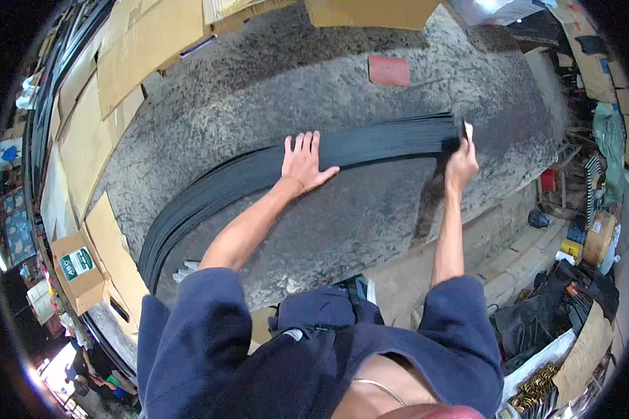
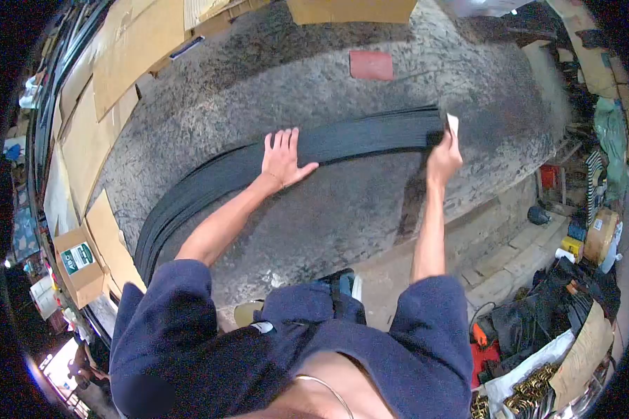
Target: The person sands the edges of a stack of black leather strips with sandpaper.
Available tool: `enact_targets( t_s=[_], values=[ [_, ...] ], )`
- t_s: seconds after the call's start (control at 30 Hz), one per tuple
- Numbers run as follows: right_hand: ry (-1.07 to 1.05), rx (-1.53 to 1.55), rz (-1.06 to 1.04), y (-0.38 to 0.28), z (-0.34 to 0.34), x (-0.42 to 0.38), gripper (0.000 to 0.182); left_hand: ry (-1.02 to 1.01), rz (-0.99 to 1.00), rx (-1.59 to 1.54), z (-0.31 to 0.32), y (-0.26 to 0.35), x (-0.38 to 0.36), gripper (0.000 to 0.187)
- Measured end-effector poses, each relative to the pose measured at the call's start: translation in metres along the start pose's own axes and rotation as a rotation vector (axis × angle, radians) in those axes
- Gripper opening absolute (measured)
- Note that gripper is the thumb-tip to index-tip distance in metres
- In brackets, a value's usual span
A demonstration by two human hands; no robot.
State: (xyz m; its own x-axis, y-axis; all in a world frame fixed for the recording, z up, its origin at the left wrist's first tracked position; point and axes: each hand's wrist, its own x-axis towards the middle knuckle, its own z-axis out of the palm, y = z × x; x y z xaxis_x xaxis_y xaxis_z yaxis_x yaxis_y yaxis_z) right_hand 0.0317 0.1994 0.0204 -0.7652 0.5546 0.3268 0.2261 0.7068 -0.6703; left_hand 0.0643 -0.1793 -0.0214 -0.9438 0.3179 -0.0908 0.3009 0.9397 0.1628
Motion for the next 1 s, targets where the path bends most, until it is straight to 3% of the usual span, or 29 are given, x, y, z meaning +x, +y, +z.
enact_targets(
  t_s=[0.1, 0.13, 0.23, 0.3, 0.37, 0.4, 0.43, 0.5, 0.53, 0.57, 0.6, 0.63, 0.7, 0.77, 0.83, 0.93, 0.97, 1.0],
  values=[
    [-0.032, -0.01, -0.073, 0.007, -0.031, -0.044, 0.025, -0.126, 0.058, 0.146, -0.035, 0.022, 0.024, 0.113],
    [-0.12, -0.018, -0.111, 0.009, -0.032, -0.065, 0.025, -0.115, 0.038, 0.018, -0.042, 0.032, 0.038, 0.115],
    [-0.405, 0.054, -0.259, -0.002, -0.022, -0.125, 0.023, -0.088, 0.233, -0.169, -0.023, 0.068, 0.087, 0.124],
    [-0.491, -0.043, -0.395, 0.007, -0.001, -0.156, 0.027, -0.148, 0.255, -0.192, -0.011, 0.1, 0.109, 0.128],
    [-0.461, -0.018, -0.326, -0.002, 0.0, -0.164, 0.031, -0.098, 0.235, -0.196, -0.001, 0.121, 0.119, 0.12],
    [-0.488, -0.022, -0.309, -0.004, 0.001, -0.16, 0.046, -0.111, 0.21, -0.197, -0.002, 0.126, 0.122, 0.113],
    [-0.49, -0.02, -0.309, -0.004, -0.007, -0.156, 0.046, -0.126, 0.184, -0.192, -0.002, 0.129, 0.122, 0.106],
    [-0.671, -0.006, -0.4, -0.009, -0.023, -0.144, 0.067, -0.107, 0.165, -0.209, -0.004, 0.13, 0.118, 0.095],
    [-0.838, -0.039, -0.451, 0.005, -0.031, -0.131, 0.08, -0.124, 0.161, -0.198, -0.004, 0.13, 0.119, 0.099],
    [-1.076, 0.097, -0.27, -0.001, -0.046, -0.102, 0.074, -0.143, 0.153, -0.189, -0.005, 0.131, 0.12, 0.104],
    [-0.95, 0.136, -0.267, 0.027, -0.036, -0.084, 0.071, -0.146, 0.142, -0.185, -0.004, 0.133, 0.117, 0.104],
    [-0.825, 0.023, -0.452, 0.022, -0.038, -0.053, 0.072, -0.138, 0.115, -0.187, -0.004, 0.136, 0.116, 0.104],
    [-0.721, -0.033, -0.6, 0.016, -0.024, -0.001, 0.095, -0.135, 0.081, -0.173, -0.004, 0.142, 0.112, 0.104],
    [-0.834, -0.229, -0.797, 0.01, 0.0, 0.037, 0.117, -0.117, 0.006, -0.101, -0.004, 0.152, 0.111, 0.104],
    [-0.949, -0.29, -1.006, 0.011, 0.02, 0.055, 0.118, -0.133, -0.059, -0.084, -0.006, 0.161, 0.111, 0.098],
    [-1.097, -0.246, -1.041, 0.015, 0.034, 0.081, 0.116, -0.144, -0.122, -0.073, -0.007, 0.168, 0.117, 0.097],
    [-1.026, -0.163, -1.088, 0.018, 0.036, 0.08, 0.112, -0.171, -0.126, -0.079, -0.005, 0.168, 0.116, 0.097],
    [-1.058, -0.179, -1.082, 0.02, 0.031, 0.077, 0.111, -0.304, -0.132, -0.147, -0.024, 0.17, 0.119, 0.101]
  ],
)
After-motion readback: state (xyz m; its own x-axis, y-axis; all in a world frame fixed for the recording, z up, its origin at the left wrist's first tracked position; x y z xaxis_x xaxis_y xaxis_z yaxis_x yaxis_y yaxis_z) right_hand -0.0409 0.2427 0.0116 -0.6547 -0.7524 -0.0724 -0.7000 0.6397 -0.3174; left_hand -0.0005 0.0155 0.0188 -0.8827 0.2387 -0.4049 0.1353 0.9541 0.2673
